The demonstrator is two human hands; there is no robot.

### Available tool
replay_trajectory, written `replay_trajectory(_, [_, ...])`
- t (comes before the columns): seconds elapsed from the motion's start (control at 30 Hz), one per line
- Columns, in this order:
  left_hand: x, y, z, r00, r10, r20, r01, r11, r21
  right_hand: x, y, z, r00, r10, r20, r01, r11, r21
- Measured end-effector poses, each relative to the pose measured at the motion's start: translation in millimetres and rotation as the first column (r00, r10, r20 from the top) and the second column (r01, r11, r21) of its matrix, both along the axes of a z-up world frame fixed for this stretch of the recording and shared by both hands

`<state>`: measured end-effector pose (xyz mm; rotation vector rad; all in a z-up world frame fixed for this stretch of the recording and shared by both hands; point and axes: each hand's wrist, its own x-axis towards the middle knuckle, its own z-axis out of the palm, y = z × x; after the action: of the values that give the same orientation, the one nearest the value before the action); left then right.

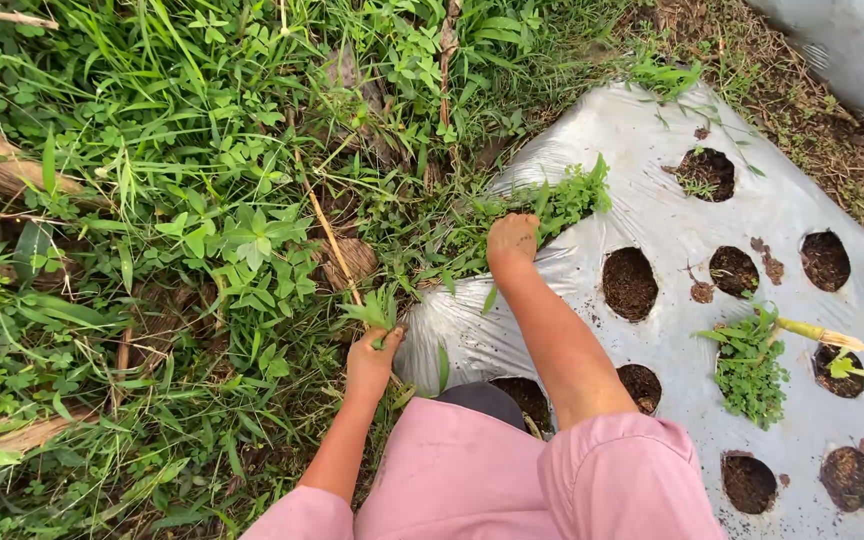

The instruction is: Clearing weeds and plant debris from holes in a plastic-covered planting bed

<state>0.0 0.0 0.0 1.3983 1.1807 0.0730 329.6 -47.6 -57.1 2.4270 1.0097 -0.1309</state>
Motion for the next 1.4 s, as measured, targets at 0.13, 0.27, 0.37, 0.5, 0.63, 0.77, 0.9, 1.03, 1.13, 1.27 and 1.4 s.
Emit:
replay_trajectory(0.13, [13,0,-4,1.000,0.007,0.027,-0.007,1.000,0.028,20,-20,-27,0.996,-0.030,-0.080,0.039,0.992,0.121])
replay_trajectory(0.27, [2,-5,4,0.999,0.051,0.009,-0.051,0.998,0.028,10,-16,-13,0.991,-0.047,-0.123,0.059,0.994,0.093])
replay_trajectory(0.37, [-9,-8,-8,0.997,0.081,0.014,-0.081,0.997,0.010,-1,-24,12,0.986,-0.045,-0.159,0.067,0.988,0.138])
replay_trajectory(0.5, [-2,-11,38,0.997,0.065,0.028,-0.066,0.998,0.020,-13,-28,40,0.982,-0.033,-0.187,0.080,0.965,0.251])
replay_trajectory(0.63, [5,-13,-13,0.998,0.046,0.052,-0.051,0.995,0.083,-10,-35,27,0.984,-0.011,-0.178,0.062,0.956,0.287])
replay_trajectory(0.77, [15,-10,-19,0.998,0.041,0.055,-0.047,0.994,0.098,-3,-47,8,0.983,0.029,-0.182,0.035,0.941,0.338])
replay_trajectory(0.9, [46,-11,39,0.999,-0.016,-0.029,0.018,0.998,0.058,-27,-56,23,0.973,0.035,-0.227,0.063,0.909,0.412])
replay_trajectory(1.03, [96,-5,25,0.996,-0.086,-0.035,0.088,0.994,0.059,-71,-89,54,0.924,0.126,-0.360,0.097,0.836,0.540])
replay_trajectory(1.13, [146,5,-18,0.990,-0.128,0.057,0.120,0.984,0.135,-55,-108,39,0.841,0.048,-0.539,0.276,0.819,0.504])
replay_trajectory(1.27, [190,-1,-71,0.958,-0.285,-0.038,0.285,0.922,0.262,-57,-133,17,0.837,0.032,-0.547,0.347,0.741,0.575])
replay_trajectory(1.4, [233,-6,-80,0.915,-0.373,-0.153,0.402,0.871,0.283,-47,-129,-5,0.803,-0.002,-0.595,0.386,0.762,0.519])
